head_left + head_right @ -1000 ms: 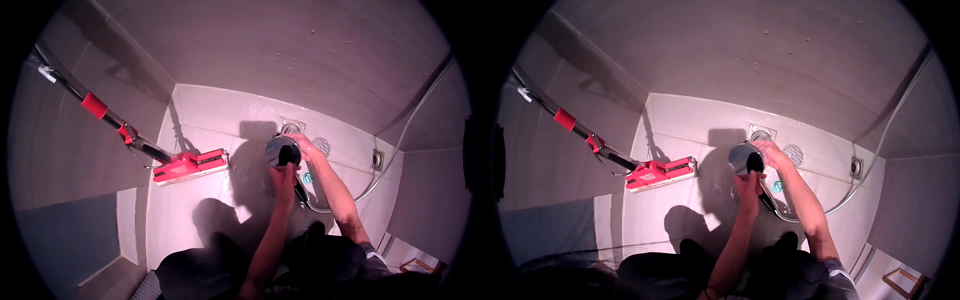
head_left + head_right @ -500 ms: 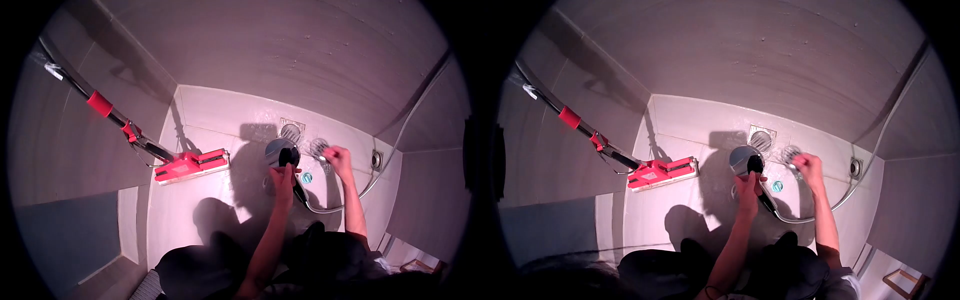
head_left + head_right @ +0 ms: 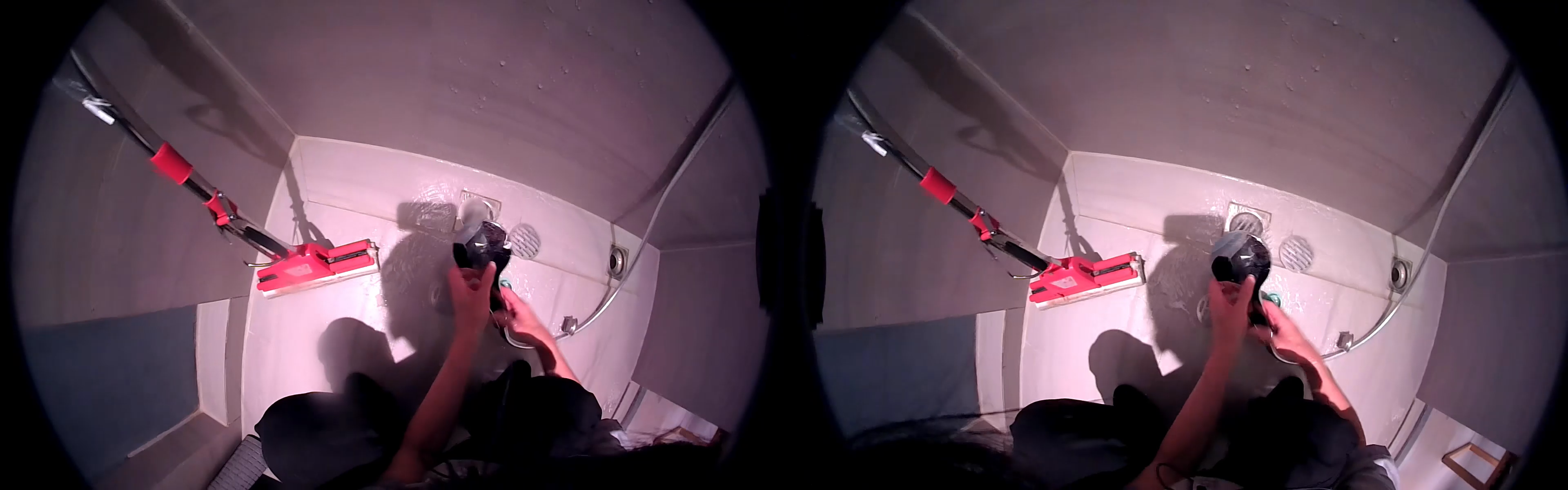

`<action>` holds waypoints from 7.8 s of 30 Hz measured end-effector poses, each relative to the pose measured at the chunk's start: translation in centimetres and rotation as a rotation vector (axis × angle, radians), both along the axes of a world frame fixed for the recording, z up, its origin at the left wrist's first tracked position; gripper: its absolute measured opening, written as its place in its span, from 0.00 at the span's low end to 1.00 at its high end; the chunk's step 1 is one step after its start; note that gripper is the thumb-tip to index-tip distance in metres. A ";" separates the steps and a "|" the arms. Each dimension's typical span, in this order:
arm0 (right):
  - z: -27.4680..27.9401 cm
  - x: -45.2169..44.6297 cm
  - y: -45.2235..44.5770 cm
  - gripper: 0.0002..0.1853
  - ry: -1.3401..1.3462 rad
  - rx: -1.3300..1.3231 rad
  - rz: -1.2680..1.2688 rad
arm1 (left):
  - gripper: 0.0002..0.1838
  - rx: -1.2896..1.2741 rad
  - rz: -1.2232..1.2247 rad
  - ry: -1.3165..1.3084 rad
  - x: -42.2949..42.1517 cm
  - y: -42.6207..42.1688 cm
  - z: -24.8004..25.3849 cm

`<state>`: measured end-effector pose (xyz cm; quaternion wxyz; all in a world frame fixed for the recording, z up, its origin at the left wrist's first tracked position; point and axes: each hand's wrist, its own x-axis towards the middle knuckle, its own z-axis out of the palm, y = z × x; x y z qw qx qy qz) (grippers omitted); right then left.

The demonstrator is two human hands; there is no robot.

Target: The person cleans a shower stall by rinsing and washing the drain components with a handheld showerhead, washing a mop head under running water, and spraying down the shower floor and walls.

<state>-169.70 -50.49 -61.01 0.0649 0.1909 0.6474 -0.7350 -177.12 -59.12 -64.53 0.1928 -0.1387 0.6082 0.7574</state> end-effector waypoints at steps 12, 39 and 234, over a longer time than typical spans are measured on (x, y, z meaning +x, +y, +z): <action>-2.1 0.2 0.2 0.16 -0.114 0.266 -0.238 | 0.19 -1.981 -1.272 1.007 -20.1 -12.9 17.9; 4.9 2.9 3.8 0.12 -0.099 0.095 -0.424 | 0.18 -1.796 -0.904 0.803 -11.4 -18.2 23.8; 3.7 -0.7 8.8 0.19 -0.110 0.362 -0.170 | 0.18 1.062 -0.725 -1.025 -7.8 -18.0 10.0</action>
